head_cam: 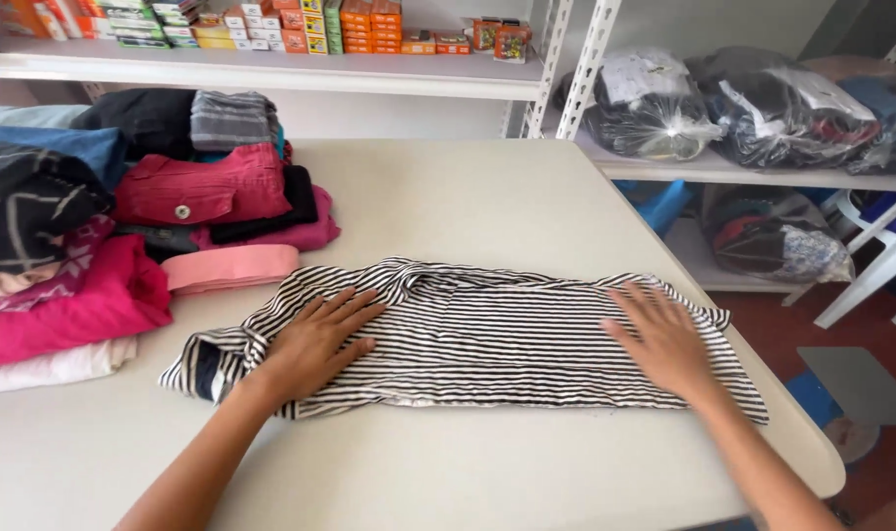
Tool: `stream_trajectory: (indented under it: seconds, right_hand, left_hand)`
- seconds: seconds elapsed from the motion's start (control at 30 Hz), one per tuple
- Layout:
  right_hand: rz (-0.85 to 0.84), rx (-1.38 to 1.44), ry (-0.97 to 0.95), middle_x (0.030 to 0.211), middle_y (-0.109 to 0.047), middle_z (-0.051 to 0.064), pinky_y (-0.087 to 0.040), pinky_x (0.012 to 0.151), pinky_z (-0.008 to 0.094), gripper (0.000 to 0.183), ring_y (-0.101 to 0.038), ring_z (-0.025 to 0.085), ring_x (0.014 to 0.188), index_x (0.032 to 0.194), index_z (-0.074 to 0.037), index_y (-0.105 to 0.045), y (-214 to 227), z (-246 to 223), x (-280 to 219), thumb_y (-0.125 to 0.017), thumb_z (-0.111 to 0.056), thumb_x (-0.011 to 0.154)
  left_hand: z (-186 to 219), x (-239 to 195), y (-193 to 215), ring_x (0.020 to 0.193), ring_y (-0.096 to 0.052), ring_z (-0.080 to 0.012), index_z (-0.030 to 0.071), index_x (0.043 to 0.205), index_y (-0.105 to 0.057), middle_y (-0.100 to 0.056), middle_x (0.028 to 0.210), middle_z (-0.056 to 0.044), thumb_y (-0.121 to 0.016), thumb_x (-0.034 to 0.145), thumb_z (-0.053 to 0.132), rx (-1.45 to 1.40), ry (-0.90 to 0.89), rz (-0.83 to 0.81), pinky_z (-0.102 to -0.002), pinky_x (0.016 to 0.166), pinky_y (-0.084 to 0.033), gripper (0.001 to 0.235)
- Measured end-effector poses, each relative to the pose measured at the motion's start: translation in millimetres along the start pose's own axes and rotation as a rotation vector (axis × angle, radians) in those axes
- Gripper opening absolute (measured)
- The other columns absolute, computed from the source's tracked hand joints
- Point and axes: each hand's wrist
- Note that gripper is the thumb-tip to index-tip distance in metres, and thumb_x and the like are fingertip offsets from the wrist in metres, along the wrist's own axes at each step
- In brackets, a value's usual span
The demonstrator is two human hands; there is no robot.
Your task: The person lays a striped shirt on a white table, buttons the front placket, and folds the garment into a compact stack. They then place the folded shirt onto a pile of other clothes.
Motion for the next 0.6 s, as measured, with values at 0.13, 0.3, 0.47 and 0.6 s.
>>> stream_trajectory:
  seconds: [0.13, 0.3, 0.47, 0.6]
  right_hand:
    - [0.019, 0.004, -0.138, 0.171, -0.019, -0.005, -0.013, 0.123, 0.058, 0.072, -0.017, 0.028, 0.157, 0.159, -0.038, -0.026, 2, 28, -12, -0.017, -0.072, 0.097]
    - [0.051, 0.024, -0.158, 0.17, -0.021, -0.01, -0.016, 0.123, 0.057, 0.077, -0.02, 0.025, 0.156, 0.158, -0.038, -0.028, -5, 37, -3, -0.019, -0.073, 0.09]
    - [0.307, 0.187, 0.258, 0.149, -0.053, 0.016, -0.033, 0.116, 0.05, 0.078, -0.047, 0.034, 0.139, 0.146, -0.005, -0.049, 32, -35, 40, -0.065, -0.053, 0.086]
    - [0.032, 0.301, 0.275, 0.159, -0.039, 0.017, -0.027, 0.119, 0.05, 0.097, -0.035, 0.035, 0.147, 0.155, -0.006, -0.033, 51, -127, 74, -0.056, -0.069, 0.084]
  left_hand:
    - [-19, -4, 10, 0.132, -0.056, -0.0308, 0.016, 0.138, -0.059, -0.069, 0.133, -0.009, -0.05, 0.102, 0.024, -0.775, -0.014, 0.246, -0.052, 0.113, -0.038, 0.038]
    - [-24, -63, 47, 0.106, -0.071, -0.0131, 0.015, 0.104, -0.069, -0.078, 0.107, 0.005, -0.049, 0.103, 0.024, -0.691, 0.103, 0.537, -0.034, 0.095, -0.052, 0.022]
    - [22, -115, 22, 0.084, -0.074, -0.0173, 0.008, 0.109, -0.072, -0.08, 0.096, -0.006, -0.047, 0.088, -0.001, -1.102, -0.133, 0.232, -0.031, 0.075, -0.058, 0.034]
    - [132, -133, -27, 0.106, -0.074, -0.0296, -0.002, 0.113, -0.066, -0.072, 0.111, -0.016, -0.053, 0.097, 0.002, -1.619, -0.301, -0.158, -0.039, 0.103, -0.059, 0.021]
Point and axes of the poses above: each hand's wrist, its own x-axis towards the middle knuckle, its own y-axis out of the back of the hand, z = x × y
